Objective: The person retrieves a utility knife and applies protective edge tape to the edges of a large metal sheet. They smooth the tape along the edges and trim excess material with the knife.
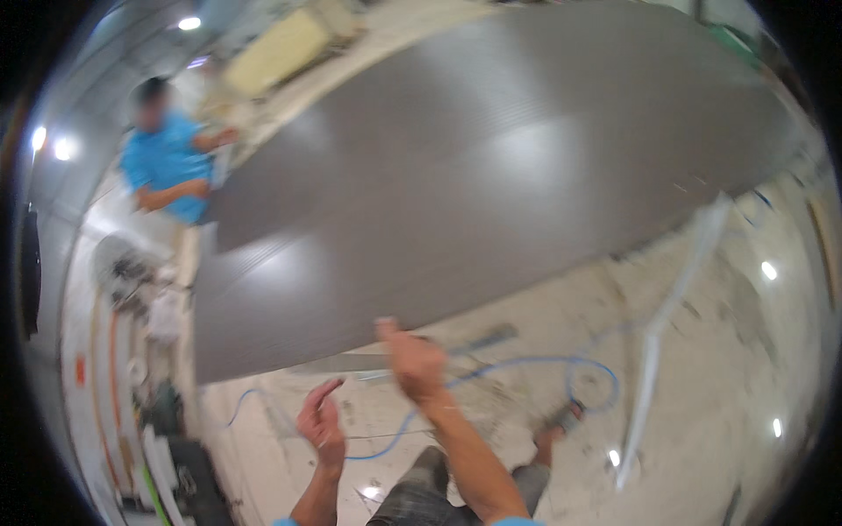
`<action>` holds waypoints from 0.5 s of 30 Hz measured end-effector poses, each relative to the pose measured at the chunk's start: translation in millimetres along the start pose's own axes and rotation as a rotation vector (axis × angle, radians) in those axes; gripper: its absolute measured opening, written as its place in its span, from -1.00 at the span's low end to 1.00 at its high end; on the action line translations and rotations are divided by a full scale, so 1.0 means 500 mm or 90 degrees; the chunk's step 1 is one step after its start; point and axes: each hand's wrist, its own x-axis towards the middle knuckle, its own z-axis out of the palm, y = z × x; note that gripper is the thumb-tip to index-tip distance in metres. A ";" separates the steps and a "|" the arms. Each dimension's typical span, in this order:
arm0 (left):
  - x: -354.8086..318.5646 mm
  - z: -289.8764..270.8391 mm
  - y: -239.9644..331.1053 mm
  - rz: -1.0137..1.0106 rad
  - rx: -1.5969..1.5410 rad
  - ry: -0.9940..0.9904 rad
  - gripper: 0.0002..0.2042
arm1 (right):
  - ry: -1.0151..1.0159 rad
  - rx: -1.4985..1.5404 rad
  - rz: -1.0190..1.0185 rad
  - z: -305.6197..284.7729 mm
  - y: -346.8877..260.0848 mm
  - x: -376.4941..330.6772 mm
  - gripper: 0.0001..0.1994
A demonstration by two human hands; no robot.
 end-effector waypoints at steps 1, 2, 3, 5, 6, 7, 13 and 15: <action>0.032 0.005 -0.004 0.067 0.105 0.025 -0.71 | -0.003 -0.049 -0.004 -0.017 0.021 0.004 -0.65; 0.064 0.027 -0.011 0.125 0.199 0.045 -0.68 | -0.006 -0.039 0.009 -0.041 0.048 0.009 -0.61; 0.091 0.051 -0.016 0.171 0.271 0.011 -0.63 | 0.050 -0.035 0.000 -0.065 0.082 0.019 -0.56; 0.139 0.123 -0.019 0.304 0.381 -0.079 -0.57 | 0.096 -0.197 -0.005 -0.139 0.163 0.034 -0.53; 0.161 0.166 -0.010 0.360 0.417 -0.126 -0.51 | 0.113 -0.204 0.026 -0.186 0.208 0.046 -0.55; 0.173 0.216 0.007 0.389 0.433 -0.168 -0.43 | 0.142 -0.208 0.060 -0.232 0.254 0.060 -0.57; 0.256 0.528 0.223 0.447 0.462 -0.354 -0.23 | 0.273 -0.095 0.101 -0.533 0.577 0.177 -0.62; 0.287 0.682 0.316 0.485 0.440 -0.468 -0.23 | 0.269 -0.099 0.160 -0.651 0.691 0.209 -0.57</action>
